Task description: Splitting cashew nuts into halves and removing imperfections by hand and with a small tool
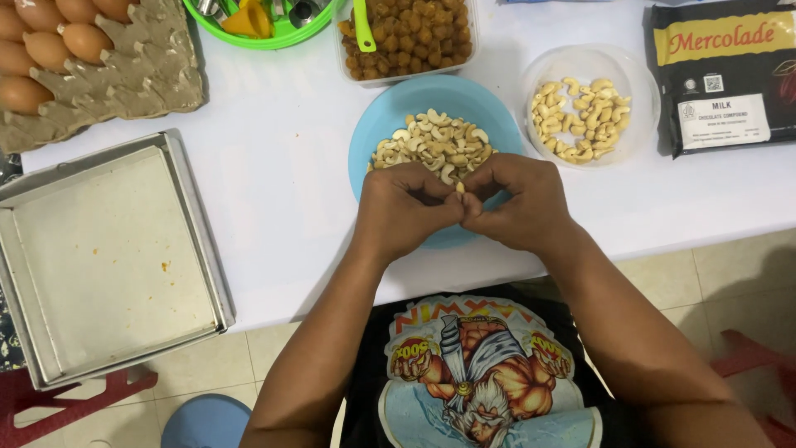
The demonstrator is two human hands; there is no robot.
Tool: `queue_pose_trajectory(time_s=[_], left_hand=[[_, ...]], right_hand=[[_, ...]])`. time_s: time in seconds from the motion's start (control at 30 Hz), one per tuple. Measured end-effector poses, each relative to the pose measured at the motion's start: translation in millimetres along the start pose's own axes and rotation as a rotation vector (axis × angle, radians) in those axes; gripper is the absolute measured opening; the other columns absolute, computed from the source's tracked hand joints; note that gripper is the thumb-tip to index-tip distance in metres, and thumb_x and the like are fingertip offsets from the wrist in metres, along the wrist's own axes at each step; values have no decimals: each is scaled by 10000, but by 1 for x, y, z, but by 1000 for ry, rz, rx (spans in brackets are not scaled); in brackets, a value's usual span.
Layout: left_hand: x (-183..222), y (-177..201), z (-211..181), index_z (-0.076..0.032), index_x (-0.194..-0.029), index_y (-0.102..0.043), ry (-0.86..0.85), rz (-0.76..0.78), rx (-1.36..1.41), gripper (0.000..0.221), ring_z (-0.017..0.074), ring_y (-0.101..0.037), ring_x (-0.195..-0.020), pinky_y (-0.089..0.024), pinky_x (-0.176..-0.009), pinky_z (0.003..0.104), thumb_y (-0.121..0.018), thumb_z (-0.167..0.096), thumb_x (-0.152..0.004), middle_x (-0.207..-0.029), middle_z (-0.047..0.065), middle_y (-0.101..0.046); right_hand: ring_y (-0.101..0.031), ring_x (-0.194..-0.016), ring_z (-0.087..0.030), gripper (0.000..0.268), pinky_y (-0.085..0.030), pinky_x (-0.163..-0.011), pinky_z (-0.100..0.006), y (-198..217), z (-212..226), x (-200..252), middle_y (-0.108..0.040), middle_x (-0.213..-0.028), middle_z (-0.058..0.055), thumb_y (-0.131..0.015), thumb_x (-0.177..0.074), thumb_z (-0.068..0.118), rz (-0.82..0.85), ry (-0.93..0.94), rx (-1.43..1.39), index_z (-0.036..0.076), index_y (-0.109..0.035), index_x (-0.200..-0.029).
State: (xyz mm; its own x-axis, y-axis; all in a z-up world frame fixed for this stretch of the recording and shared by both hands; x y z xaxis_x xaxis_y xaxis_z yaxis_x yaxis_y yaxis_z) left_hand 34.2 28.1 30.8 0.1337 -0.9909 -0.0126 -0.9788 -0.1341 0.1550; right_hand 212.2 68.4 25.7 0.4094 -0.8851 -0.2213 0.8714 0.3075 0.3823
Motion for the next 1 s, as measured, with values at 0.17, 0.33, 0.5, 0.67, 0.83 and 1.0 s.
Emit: queue_pose_trajectory(time_s=[0.17, 0.33, 0.5, 0.67, 0.83, 1.0], left_hand=[[-1, -2, 5, -12, -791, -790, 41, -34, 41, 126, 181, -710, -640, -565, -512, 307, -863, -45, -694, -683, 171, -723], [-2, -1, 5, -7, -778, -789, 57, -49, 49, 122, 183, -716, -664, -577, -530, 311, -858, -20, -678, -698, 173, -730], [-3, -2, 4, -3, -760, -787, 49, -48, 8, 111, 241, -741, -667, -593, -535, 334, -857, -16, -675, -708, 186, -736], [-4, -1, 6, -2, -761, -784, 29, -39, 52, 110, 219, -735, -680, -603, -559, 326, -855, 3, -676, -710, 180, -736], [-5, -3, 7, -19, -739, -787, 40, -31, 44, 103, 196, -731, -668, -602, -548, 318, -865, -5, -674, -703, 153, -740], [-6, 1, 11, -45, -772, -803, 50, -38, 43, 77, 209, -748, -693, -621, -591, 317, -854, -30, -716, -725, 138, -753]], right_hand=[[-750, -621, -236, 115, -577, -605, -323, -1, 9, -1, -712, -646, -77, -855, -837, 141, -46, 59, 27, 85, -757, -820], [-749, -620, -245, 109, -579, -612, -328, 0, 9, -2, -710, -646, -93, -847, -847, 130, -56, 91, -8, 76, -757, -818], [-754, -631, -245, 98, -580, -610, -342, 1, 7, -4, -713, -647, -103, -843, -830, 107, -45, 85, -50, 56, -759, -822], [-744, -623, -238, 108, -575, -596, -348, 2, 4, -5, -708, -637, -131, -840, -833, 111, -29, 44, -94, 32, -766, -837], [-740, -630, -207, 79, -572, -594, -338, 2, 0, -6, -711, -637, -119, -829, -824, 92, -21, 12, -129, 38, -773, -836], [-738, -647, -203, 81, -584, -606, -328, 3, 0, -7, -711, -647, -136, -818, -867, 79, -17, 15, -157, 14, -791, -906]])
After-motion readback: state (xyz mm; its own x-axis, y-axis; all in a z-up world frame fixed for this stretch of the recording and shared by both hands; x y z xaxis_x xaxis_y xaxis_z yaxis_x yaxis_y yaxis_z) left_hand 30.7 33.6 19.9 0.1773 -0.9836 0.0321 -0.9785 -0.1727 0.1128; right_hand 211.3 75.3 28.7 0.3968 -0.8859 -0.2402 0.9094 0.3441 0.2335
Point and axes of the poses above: each hand's wrist, its own x-axis away from the middle knuckle, its own y-axis out of the back of the hand, z = x × y, the point moved 4 cm from there along -x, towards the middle knuckle
